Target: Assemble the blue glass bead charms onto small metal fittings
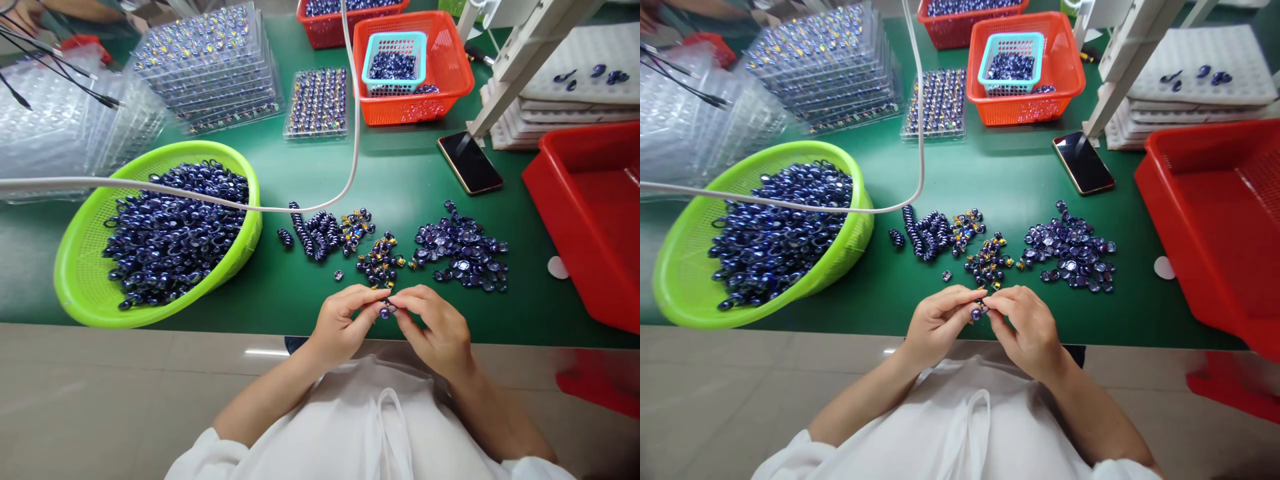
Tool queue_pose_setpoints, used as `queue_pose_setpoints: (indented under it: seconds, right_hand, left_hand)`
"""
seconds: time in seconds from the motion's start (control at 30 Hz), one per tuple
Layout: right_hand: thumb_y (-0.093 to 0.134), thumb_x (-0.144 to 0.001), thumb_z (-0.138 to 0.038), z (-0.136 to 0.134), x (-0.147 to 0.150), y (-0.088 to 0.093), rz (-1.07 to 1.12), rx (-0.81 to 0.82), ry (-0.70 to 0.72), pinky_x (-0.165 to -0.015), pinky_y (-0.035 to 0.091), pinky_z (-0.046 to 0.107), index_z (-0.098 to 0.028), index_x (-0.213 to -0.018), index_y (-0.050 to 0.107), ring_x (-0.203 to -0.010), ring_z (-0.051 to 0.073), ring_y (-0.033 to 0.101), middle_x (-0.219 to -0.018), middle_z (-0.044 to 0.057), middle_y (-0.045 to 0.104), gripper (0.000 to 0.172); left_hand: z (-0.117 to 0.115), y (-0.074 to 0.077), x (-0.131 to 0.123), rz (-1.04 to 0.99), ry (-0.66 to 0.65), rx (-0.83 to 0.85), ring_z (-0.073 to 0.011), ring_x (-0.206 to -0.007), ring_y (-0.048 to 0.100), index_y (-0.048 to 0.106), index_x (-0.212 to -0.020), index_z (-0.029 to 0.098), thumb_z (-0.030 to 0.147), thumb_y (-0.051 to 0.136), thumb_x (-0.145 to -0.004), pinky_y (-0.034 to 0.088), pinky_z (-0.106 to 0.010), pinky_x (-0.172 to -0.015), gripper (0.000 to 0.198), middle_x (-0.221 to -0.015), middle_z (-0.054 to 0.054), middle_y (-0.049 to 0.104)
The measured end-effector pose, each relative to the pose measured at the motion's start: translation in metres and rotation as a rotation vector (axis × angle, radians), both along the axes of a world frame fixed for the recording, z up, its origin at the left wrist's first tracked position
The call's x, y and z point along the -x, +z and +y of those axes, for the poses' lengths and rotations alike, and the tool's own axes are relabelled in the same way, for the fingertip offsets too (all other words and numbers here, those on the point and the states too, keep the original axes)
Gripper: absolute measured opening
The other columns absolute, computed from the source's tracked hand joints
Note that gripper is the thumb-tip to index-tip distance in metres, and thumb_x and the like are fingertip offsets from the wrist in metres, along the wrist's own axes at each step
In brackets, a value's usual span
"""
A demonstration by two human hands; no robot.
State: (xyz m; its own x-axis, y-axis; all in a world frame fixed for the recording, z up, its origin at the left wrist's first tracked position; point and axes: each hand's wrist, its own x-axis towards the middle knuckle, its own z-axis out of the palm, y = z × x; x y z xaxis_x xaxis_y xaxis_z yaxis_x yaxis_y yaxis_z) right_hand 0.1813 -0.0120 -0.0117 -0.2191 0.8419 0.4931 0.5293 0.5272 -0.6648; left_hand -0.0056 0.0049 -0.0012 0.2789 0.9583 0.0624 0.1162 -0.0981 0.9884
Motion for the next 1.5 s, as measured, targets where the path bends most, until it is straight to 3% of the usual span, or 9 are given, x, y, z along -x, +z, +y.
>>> queue_pose_setpoints:
  seconds: [0.33, 0.5, 0.67, 0.87, 1.1, 1.33, 1.5]
  right_hand:
    - [0.061, -0.089, -0.007, 0.000, 0.005, -0.001, 0.002, -0.015, -0.031, -0.074, 0.059, 0.034, -0.027, -0.111, 0.064, -0.086, 0.019, 0.072, -0.095, 0.004, 0.075, 0.030]
    - [0.059, -0.091, -0.010, 0.002, 0.009, 0.002, 0.020, 0.062, -0.071, -0.073, 0.058, 0.032, -0.025, -0.104, 0.064, -0.083, 0.018, 0.071, -0.092, 0.004, 0.074, 0.020]
    - [0.059, -0.092, -0.013, 0.001, 0.011, 0.006, 0.104, 0.200, -0.093, -0.062, 0.053, 0.026, -0.023, -0.096, 0.064, -0.065, 0.013, 0.063, -0.080, 0.000, 0.069, 0.011]
    - [0.060, -0.091, -0.015, 0.000, 0.010, 0.006, 0.180, 0.316, -0.084, -0.061, 0.050, 0.024, -0.023, -0.092, 0.065, -0.066, 0.012, 0.061, -0.080, -0.001, 0.068, 0.010]
    - [0.060, -0.091, -0.014, -0.001, 0.010, 0.005, 0.240, 0.367, -0.063, -0.063, 0.049, 0.023, -0.022, -0.090, 0.066, -0.067, 0.011, 0.060, -0.078, -0.002, 0.067, 0.010]
    - [0.060, -0.091, -0.019, -0.002, 0.011, 0.003, 0.339, 0.513, -0.050, -0.065, 0.049, 0.022, -0.023, -0.087, 0.066, -0.069, 0.012, 0.061, -0.079, -0.002, 0.066, 0.008]
    - [0.059, -0.089, -0.019, -0.003, 0.014, 0.001, 0.362, 0.606, -0.068, -0.061, 0.048, 0.022, -0.021, -0.084, 0.063, -0.065, 0.012, 0.059, -0.074, -0.002, 0.063, 0.007]
  left_hand:
    - [0.000, -0.003, 0.000, 0.073, -0.021, -0.190, -0.0172, -0.081, 0.069, 0.075, -0.115, 0.019, 0.016, 0.058, -0.094, 0.055, -0.028, -0.072, 0.027, -0.090, -0.010, 0.075]
    - [-0.001, -0.007, 0.000, 0.109, 0.014, -0.208, -0.0167, -0.081, 0.069, 0.075, -0.115, 0.021, 0.017, 0.059, -0.094, 0.055, -0.027, -0.073, 0.027, -0.092, -0.009, 0.075]
    - [-0.004, -0.009, -0.002, 0.104, 0.057, -0.154, -0.0160, -0.077, 0.069, 0.075, -0.112, 0.020, 0.019, 0.063, -0.093, 0.055, -0.026, -0.071, 0.023, -0.089, -0.007, 0.076]
    - [-0.008, -0.010, -0.006, 0.053, 0.113, 0.031, -0.0167, -0.077, 0.072, 0.075, -0.100, 0.017, 0.024, 0.068, -0.090, 0.057, -0.026, -0.073, 0.015, -0.090, -0.007, 0.077]
    - [-0.006, -0.006, -0.005, 0.083, 0.085, -0.089, -0.0147, -0.073, 0.068, 0.074, -0.097, 0.016, 0.019, 0.066, -0.090, 0.054, -0.023, -0.068, 0.010, -0.083, -0.006, 0.074]
    - [-0.007, -0.011, -0.006, 0.045, 0.068, -0.256, -0.0141, -0.071, 0.064, 0.070, -0.097, 0.016, 0.010, 0.066, -0.088, 0.052, -0.025, -0.068, 0.012, -0.083, -0.006, 0.074]
    - [-0.006, -0.012, -0.005, 0.086, 0.027, -0.264, -0.0138, -0.072, 0.064, 0.070, -0.097, 0.015, 0.009, 0.064, -0.088, 0.052, -0.024, -0.069, 0.013, -0.083, -0.006, 0.073]
